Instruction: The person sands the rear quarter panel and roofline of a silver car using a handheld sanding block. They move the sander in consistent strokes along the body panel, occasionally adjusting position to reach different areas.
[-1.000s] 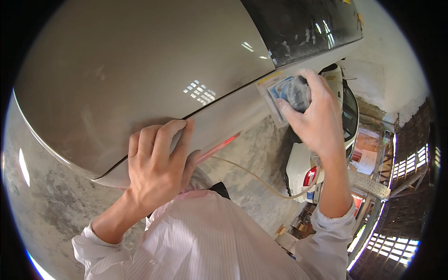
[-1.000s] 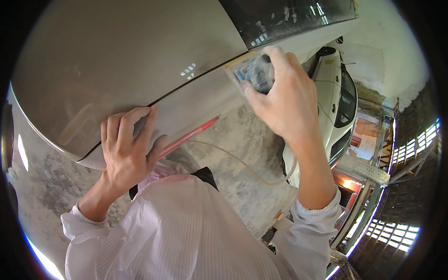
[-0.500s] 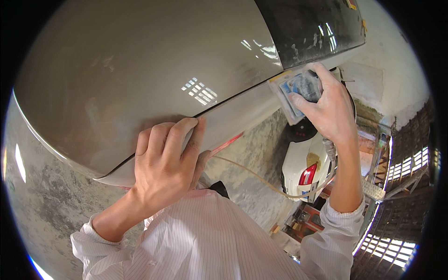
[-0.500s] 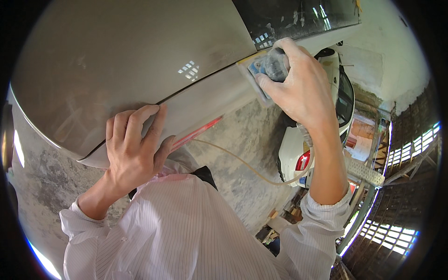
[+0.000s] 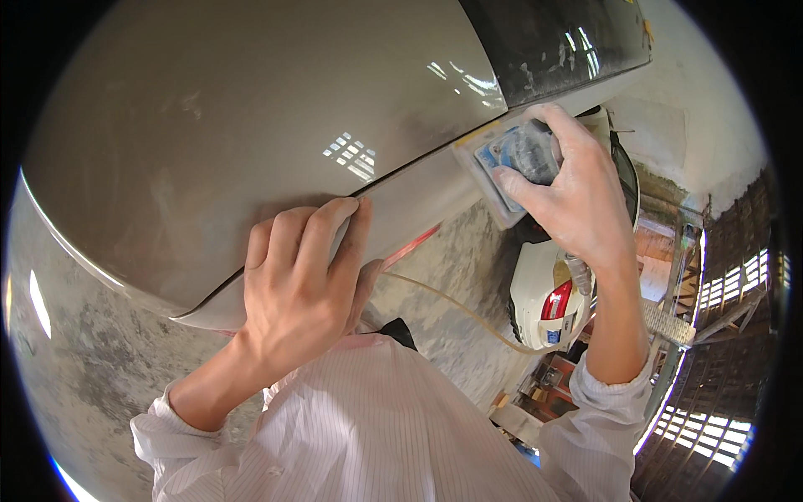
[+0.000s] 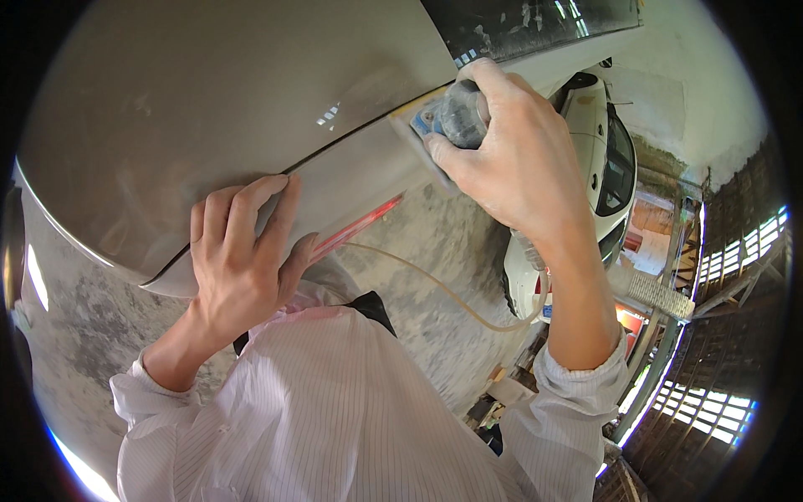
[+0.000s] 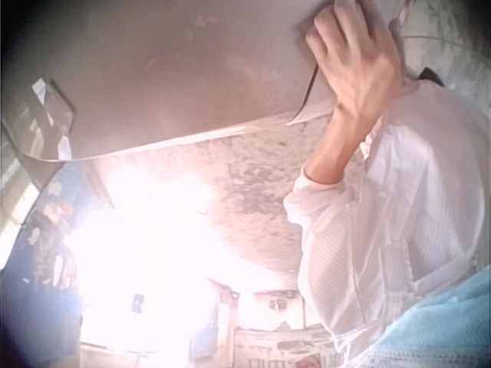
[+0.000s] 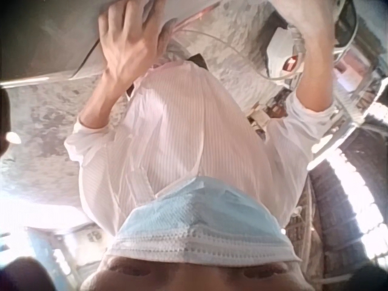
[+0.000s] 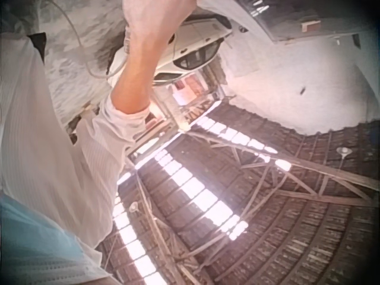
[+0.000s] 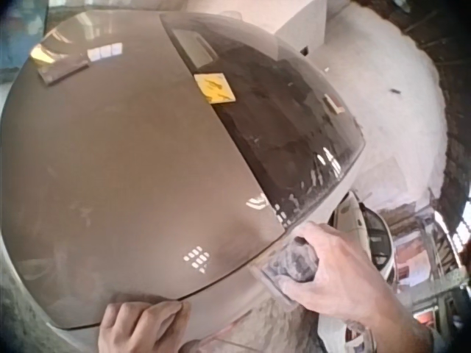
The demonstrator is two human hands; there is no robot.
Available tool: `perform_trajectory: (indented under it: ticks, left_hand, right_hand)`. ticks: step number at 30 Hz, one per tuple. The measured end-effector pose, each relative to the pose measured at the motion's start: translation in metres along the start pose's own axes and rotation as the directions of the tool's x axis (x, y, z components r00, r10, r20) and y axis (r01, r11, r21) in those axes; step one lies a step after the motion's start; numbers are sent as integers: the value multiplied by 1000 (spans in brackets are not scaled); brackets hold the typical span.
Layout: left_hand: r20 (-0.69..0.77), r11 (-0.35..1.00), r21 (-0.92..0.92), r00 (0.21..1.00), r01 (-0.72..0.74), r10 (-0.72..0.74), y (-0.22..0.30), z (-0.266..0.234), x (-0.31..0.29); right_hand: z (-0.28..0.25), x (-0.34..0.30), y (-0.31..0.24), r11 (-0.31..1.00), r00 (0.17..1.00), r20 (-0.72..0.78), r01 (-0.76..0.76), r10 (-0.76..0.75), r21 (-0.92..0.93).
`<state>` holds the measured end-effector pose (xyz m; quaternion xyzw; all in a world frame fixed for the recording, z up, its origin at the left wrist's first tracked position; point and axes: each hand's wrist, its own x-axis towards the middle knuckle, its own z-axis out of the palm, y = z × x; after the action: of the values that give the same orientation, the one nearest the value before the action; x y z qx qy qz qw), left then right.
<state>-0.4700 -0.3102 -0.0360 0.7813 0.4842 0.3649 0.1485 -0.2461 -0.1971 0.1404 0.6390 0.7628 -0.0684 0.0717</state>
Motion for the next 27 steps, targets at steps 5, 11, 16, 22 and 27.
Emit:
perform_trajectory:
  ticks: [5,11,16,22,27]
  left_hand:
    - [-2,1000,-16,1000,-9,9,5,0,9]
    - [-14,999,-49,1000,0,-1,12,0,27]
    - [-90,992,-125,996,1,-13,16,6,34]
    - [-111,989,-147,994,-4,-13,-3,4,3]
    - [-127,989,-146,992,-15,-4,-13,6,-13]
  right_hand:
    - [-3,-3,-7,999,1000,12,-18,17,35]
    - [-9,-4,-10,1000,1000,2,7,-7,27]
    - [-10,-14,-21,1000,1000,27,10,-10,5]
    - [16,-29,-44,1000,1000,-22,-19,19,-3]
    - [25,-17,-12,993,989,-85,-121,120,-7]
